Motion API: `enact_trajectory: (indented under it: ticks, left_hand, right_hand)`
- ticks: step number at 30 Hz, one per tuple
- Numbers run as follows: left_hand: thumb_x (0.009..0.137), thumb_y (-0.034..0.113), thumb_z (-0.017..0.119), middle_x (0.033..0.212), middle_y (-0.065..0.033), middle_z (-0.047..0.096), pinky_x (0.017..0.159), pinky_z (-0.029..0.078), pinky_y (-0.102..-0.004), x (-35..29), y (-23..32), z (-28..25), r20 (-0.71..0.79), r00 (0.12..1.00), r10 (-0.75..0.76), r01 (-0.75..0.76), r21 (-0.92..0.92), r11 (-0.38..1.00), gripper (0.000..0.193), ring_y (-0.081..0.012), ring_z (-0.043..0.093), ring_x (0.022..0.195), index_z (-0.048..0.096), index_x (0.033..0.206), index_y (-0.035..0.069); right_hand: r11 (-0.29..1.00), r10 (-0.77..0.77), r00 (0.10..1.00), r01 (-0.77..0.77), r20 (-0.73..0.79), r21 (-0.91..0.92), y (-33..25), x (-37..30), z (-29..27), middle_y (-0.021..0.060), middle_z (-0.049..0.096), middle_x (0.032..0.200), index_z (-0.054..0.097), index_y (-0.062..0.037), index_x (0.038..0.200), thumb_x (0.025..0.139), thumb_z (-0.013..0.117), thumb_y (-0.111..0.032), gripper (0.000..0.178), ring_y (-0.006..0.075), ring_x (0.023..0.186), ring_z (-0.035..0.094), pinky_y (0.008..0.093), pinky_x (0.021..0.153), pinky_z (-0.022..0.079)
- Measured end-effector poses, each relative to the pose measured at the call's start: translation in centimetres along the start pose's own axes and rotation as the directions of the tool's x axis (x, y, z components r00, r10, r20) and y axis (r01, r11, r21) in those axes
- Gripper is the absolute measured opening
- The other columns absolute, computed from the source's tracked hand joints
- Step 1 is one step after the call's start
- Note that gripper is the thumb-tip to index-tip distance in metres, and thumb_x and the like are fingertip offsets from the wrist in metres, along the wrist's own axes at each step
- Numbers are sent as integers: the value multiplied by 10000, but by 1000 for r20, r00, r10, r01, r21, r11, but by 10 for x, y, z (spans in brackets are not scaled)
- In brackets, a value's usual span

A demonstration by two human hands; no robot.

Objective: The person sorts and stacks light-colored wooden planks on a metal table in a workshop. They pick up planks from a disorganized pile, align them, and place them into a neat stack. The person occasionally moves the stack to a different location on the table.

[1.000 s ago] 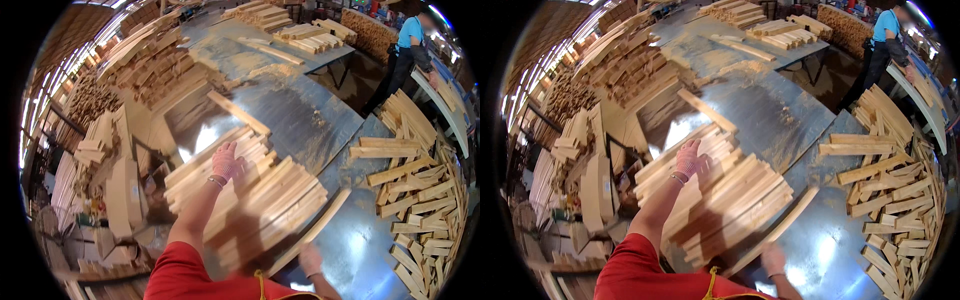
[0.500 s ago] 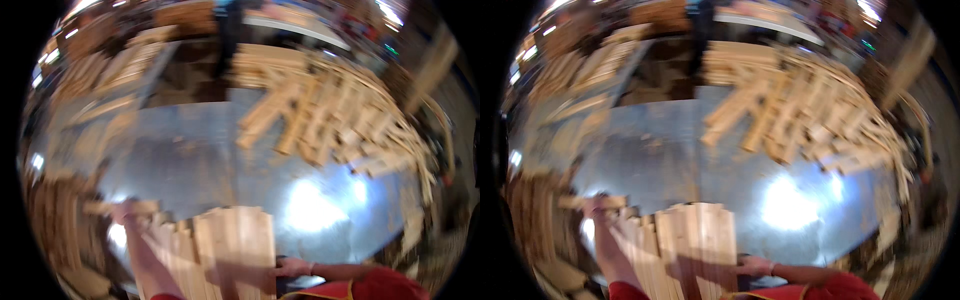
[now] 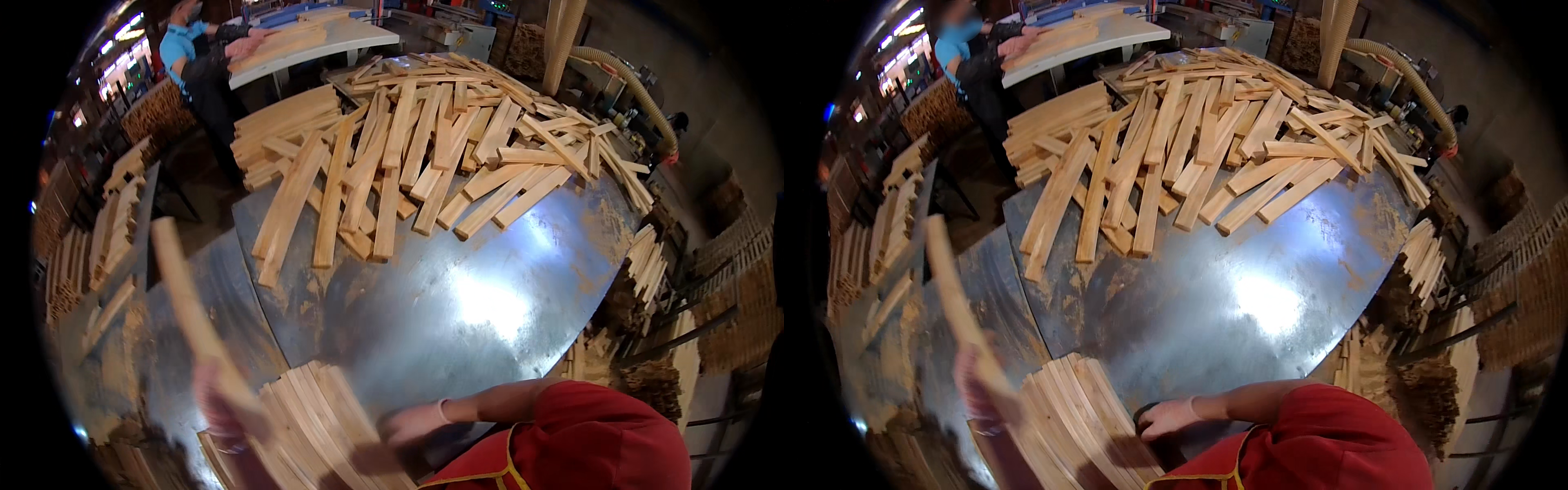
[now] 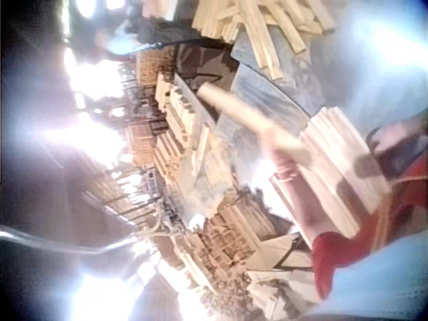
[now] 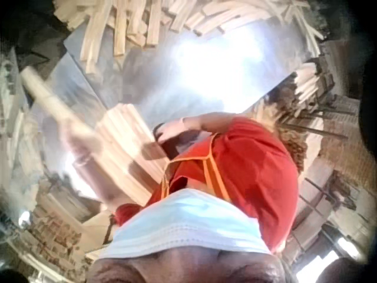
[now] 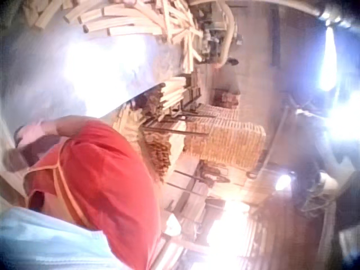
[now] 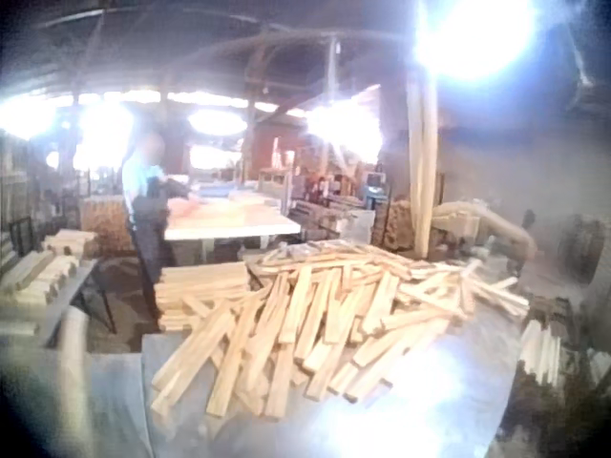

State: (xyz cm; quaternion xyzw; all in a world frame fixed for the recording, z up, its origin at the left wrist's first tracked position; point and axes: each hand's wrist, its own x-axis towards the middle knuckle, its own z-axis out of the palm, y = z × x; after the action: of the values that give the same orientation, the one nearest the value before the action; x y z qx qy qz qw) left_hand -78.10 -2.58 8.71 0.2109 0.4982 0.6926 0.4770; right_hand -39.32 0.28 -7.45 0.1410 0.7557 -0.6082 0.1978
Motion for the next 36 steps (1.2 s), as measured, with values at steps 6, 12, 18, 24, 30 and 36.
enact_trajectory:
  ticks: [6, 12, 18, 24, 30, 36]
  left_hand:
    - [875, 323, 807, 1196, -156, 695, 951, 569, -501, -158, -200, 161, 105, 968, 229, -196, 884, 425, 501, -356, 675, 1102, 662, 1277, 61]
    - [943, 223, 679, 1104, -153, 715, 909, 561, -530, -269, -366, 178, 37, 822, 569, 106, 971, -216, 361, -348, 667, 987, 701, 1275, 80]
    - [1018, 230, 560, 1255, -175, 709, 994, 574, -487, -312, -326, 99, -62, 916, 397, 395, 317, -862, 522, -258, 700, 766, 564, 1500, 30]
    - [959, 197, 612, 1472, -233, 614, 1163, 461, -509, -234, -255, 258, -304, 917, 257, 394, 789, -471, 608, -397, 605, 1264, 532, 1530, 3]
    - [801, 327, 861, 1248, -226, 656, 983, 544, -524, -227, -332, 294, -85, 955, 284, 130, 981, -144, 701, -438, 654, 1145, 595, 1362, 2]
    - [739, 460, 879, 1148, -161, 670, 872, 570, -507, -193, -308, 449, 150, 986, 73, -153, 988, 34, 735, -389, 690, 1061, 621, 1308, 73]
  right_hand:
    - [998, 61, 803, -54, -592, 30, 83, -169, -200, 163, 752, 1233, 655, -70, 1418, 1009, 649, -473, 574, 275, 1124, 701, 397, 1008, 547]
    - [806, 37, 290, -575, -956, -143, 186, -333, -431, 215, 745, 1204, 652, -35, 1305, 927, 720, -455, 569, 398, 1146, 699, 481, 1006, 548]
    - [604, -180, 465, -643, -867, -471, 228, -364, -536, 146, 655, 1420, 604, -116, 1425, 889, 745, -501, 675, 350, 1384, 561, 478, 1142, 452]
    - [428, 80, 651, -706, -755, -564, 205, -356, -542, 132, 644, 1426, 598, -138, 1461, 755, 773, -704, 922, 323, 1414, 526, 510, 1145, 409]
    - [610, -327, 793, -239, -514, -756, 203, -355, -394, 140, 740, 923, 746, -141, 1025, 731, 744, -742, 670, 353, 935, 711, 518, 875, 486]
    - [581, -669, 732, 410, -126, -703, 143, -298, -202, 115, 710, 914, 714, -107, 932, 810, 747, -414, 333, 340, 975, 693, 474, 847, 525]
